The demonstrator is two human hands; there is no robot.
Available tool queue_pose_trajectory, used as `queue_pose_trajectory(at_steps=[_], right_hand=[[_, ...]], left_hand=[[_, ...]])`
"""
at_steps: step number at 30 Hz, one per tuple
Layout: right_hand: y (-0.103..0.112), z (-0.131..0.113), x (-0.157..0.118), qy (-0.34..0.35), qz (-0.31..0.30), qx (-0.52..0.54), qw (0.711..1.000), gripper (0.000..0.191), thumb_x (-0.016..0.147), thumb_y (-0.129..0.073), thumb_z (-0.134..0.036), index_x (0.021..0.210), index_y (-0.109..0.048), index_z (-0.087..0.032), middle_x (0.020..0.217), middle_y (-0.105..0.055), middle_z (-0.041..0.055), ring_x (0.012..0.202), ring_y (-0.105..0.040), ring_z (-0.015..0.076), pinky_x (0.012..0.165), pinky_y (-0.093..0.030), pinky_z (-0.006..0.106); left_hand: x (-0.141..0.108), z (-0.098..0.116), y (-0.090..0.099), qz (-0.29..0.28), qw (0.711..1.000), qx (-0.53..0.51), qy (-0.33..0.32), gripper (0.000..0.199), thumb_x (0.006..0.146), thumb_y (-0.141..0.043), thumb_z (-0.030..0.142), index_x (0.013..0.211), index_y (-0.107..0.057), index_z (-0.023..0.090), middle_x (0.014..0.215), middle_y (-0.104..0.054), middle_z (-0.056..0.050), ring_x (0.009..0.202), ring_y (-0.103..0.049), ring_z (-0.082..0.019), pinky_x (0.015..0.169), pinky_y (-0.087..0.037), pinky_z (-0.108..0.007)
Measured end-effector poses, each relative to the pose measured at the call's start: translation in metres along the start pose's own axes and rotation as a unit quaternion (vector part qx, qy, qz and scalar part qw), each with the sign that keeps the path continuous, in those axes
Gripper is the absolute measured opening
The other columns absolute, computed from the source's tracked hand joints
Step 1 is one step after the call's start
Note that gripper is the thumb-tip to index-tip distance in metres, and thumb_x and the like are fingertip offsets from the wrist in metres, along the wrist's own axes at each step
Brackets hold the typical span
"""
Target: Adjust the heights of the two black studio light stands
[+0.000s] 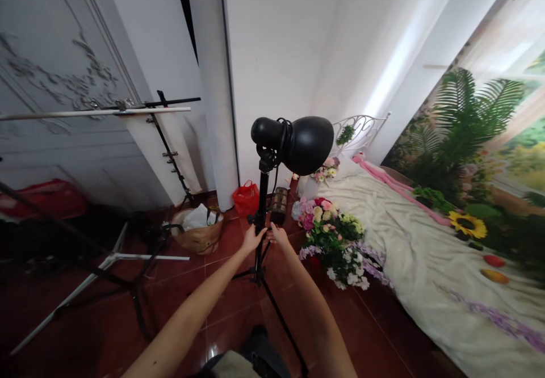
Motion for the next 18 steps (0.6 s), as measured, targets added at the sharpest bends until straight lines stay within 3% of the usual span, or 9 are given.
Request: queue_pose_trajectory(at_steps=[6, 11, 14, 18], right_hand=[[-0.001, 0.008, 0.016, 0.042, -0.023, 0.054, 0.997, 0.030, 0.076, -0.063, -0.046, 0.073, -0.062, -0.016, 0.061, -0.063, 0.0018, 0.051, -0.055, 0.0097, 0.051, -0.044, 0.019], [-0.004, 0.006, 0.004, 0.155, -0.045, 0.134, 0.978, 0.042, 0.070, -0.064, -0.053, 0.095, -0.064, -0.019, 0.086, -0.069, 0.0041, 0.068, -0.060, 0.0128, 0.061, -0.047, 0.022], [-0.005, 0.007, 0.000, 0.126, -0.105, 0.142, 0.976, 0.041, 0.072, -0.065, -0.049, 0.103, -0.062, -0.022, 0.090, -0.069, 0.0030, 0.071, -0.062, 0.0119, 0.063, -0.047, 0.023], [0.000, -0.014, 0.002, 0.080, -0.177, 0.002, 0.981, 0.033, 0.066, -0.072, -0.029, 0.097, -0.064, -0.019, 0.077, -0.068, 0.0005, 0.064, -0.062, 0.0111, 0.060, -0.047, 0.022]], left_hand=[[-0.006, -0.004, -0.004, 0.045, 0.998, -0.038, -0.021, 0.033, 0.083, -0.059, 0.041, 0.104, -0.060, 0.016, 0.100, -0.069, -0.012, 0.095, -0.066, -0.023, 0.086, -0.050, -0.036], [-0.009, -0.005, -0.006, 0.074, 0.997, -0.037, -0.002, 0.033, 0.084, -0.057, 0.041, 0.107, -0.058, 0.017, 0.103, -0.068, -0.012, 0.097, -0.065, -0.023, 0.087, -0.049, -0.036], [-0.009, -0.003, -0.005, 0.059, 0.998, -0.013, 0.002, 0.034, 0.083, -0.057, 0.042, 0.105, -0.059, 0.016, 0.102, -0.069, -0.013, 0.095, -0.065, -0.024, 0.086, -0.049, -0.037], [-0.010, 0.001, -0.002, 0.043, 0.999, 0.007, -0.002, 0.035, 0.084, -0.056, 0.045, 0.106, -0.058, 0.017, 0.102, -0.069, -0.013, 0.097, -0.065, -0.025, 0.085, -0.049, -0.036]])
Point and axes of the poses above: each hand's wrist, its own x-axis towards the middle knuckle, its own y-axis out of the back of the hand, z = x × y, the point moved 9 cm from there along x, towards the middle knuckle
